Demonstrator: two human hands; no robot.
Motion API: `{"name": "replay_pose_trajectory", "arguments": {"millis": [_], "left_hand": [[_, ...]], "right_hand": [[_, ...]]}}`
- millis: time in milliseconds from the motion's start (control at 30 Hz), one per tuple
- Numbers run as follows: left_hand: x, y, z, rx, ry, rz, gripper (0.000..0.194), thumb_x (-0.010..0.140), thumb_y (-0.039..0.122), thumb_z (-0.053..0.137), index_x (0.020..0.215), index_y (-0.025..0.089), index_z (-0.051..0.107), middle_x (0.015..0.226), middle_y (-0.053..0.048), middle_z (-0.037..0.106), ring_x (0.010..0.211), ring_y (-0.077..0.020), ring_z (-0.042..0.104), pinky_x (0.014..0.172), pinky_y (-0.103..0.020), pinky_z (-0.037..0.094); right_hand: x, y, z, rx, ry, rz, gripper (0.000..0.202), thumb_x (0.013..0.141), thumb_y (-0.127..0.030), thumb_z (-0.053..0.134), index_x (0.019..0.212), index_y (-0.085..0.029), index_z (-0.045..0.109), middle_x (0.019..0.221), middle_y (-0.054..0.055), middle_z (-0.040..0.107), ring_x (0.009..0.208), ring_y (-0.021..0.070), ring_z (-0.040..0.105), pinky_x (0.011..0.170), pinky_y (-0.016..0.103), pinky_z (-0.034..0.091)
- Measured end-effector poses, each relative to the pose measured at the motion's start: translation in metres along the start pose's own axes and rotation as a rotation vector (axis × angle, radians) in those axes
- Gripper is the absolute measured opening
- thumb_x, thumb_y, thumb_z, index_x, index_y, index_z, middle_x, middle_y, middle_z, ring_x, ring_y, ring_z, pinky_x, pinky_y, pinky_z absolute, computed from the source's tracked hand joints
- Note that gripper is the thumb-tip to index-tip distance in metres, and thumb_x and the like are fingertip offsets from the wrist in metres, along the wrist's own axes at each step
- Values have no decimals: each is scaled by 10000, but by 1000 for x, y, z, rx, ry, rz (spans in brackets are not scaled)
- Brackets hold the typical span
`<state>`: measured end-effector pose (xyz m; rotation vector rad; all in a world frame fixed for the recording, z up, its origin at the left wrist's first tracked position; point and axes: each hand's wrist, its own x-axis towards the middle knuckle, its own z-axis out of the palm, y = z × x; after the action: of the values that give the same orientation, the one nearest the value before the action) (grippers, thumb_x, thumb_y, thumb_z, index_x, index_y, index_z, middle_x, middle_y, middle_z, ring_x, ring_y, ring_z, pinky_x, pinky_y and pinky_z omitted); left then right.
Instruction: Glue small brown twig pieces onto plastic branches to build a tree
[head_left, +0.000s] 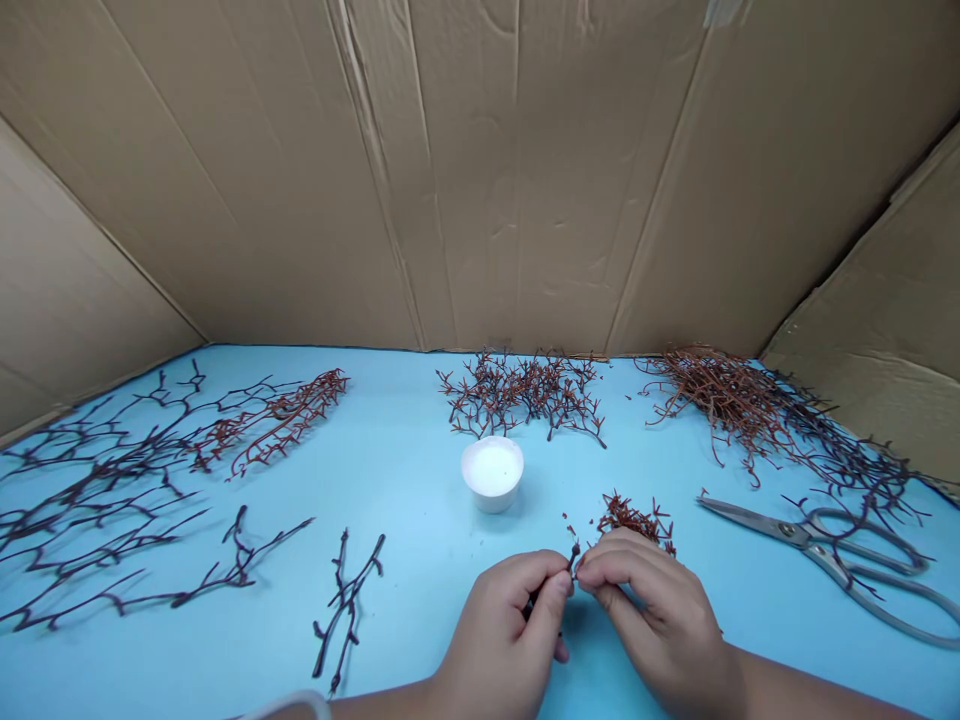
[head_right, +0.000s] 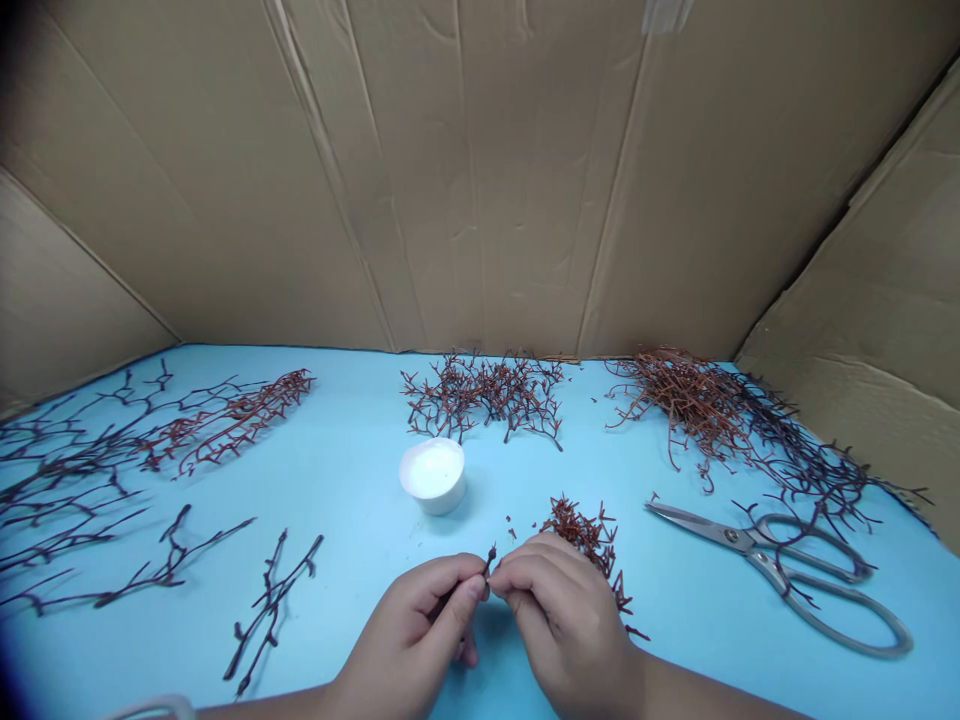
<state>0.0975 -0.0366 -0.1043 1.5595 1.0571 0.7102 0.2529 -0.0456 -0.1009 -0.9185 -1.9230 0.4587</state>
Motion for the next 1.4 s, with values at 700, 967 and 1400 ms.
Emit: {"name": "replay_pose_trajectory", "arguments": {"millis": [700, 967, 1400], "left_hand": [[-2, 3, 1, 18, 3, -5, 279, 851, 320, 361, 664, 168, 501, 523, 33, 453, 480, -118, 528, 533, -217, 410], [-2, 0, 0, -34, 4, -27, 279, 838, 342, 378, 658, 168, 500, 542, 35, 442, 471, -116, 521, 516, -221, 407], [0, 0, 1, -157, -64, -55, 298, 847, 422, 332, 715, 179, 442, 530, 41, 434, 495, -117, 484, 517, -224, 390]], "right_hand": [[-2, 1, 2, 36, -37, 110, 168, 823, -73, 442, 814, -201, 550, 702, 35, 614, 663, 152, 563, 601, 292, 471], [-1, 0, 3, 58, -29, 150, 165, 820, -87, 454, 784, -201, 569, 685, 34, 617, 652, 149, 566, 603, 286, 470], [-3, 9, 6, 105, 71, 280, 107, 793, -125, 498, 743, -199, 557, 726, 27, 611, 705, 151, 585, 641, 267, 487]]}}
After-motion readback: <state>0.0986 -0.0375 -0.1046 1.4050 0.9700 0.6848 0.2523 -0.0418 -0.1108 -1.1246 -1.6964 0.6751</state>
